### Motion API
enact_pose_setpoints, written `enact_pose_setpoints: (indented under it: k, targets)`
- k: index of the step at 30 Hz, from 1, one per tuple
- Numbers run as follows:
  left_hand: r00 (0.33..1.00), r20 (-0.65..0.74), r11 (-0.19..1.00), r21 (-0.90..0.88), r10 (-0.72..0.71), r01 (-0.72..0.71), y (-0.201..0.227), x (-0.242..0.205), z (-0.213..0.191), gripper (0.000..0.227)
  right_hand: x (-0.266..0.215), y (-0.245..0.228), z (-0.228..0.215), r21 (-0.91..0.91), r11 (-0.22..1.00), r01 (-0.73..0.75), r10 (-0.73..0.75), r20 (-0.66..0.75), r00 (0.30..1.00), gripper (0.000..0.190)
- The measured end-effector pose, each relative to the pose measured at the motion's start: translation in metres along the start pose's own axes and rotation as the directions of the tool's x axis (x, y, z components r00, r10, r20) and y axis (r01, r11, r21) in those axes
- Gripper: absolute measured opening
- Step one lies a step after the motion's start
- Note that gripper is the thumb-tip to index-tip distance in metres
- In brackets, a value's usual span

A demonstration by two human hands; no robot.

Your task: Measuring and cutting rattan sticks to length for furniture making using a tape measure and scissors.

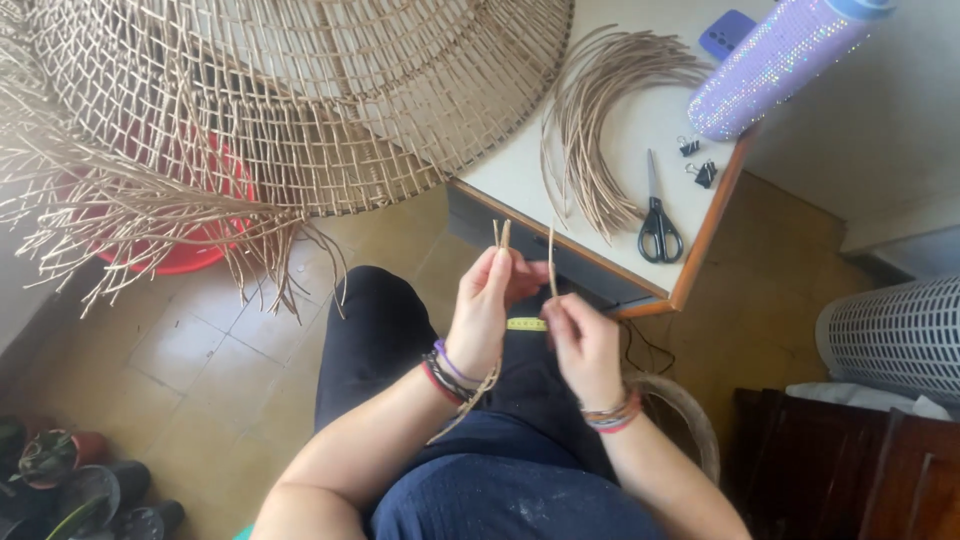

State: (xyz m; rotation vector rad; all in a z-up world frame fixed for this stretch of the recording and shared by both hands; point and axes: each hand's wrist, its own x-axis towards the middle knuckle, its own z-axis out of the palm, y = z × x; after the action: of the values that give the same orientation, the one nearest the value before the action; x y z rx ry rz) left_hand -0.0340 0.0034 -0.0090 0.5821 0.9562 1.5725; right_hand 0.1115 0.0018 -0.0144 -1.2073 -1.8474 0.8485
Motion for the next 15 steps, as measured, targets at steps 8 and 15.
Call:
enact_pose_setpoints:
  k: [8,15]
  targets:
    - [0.998,0.002,0.996,-0.064,-0.055,0.055,0.004,-0.012,0.010,0.031,-0.002,-0.005,0.023,-0.141,0.988,0.059,-0.058,0.010,0.998,0.017]
    - [0.997,0.047,0.996,-0.069,-0.062,0.065,0.007,-0.014,0.011,0.030,0.007,-0.008,0.015,-0.055,0.998,0.018,-0.013,0.079,0.997,0.020]
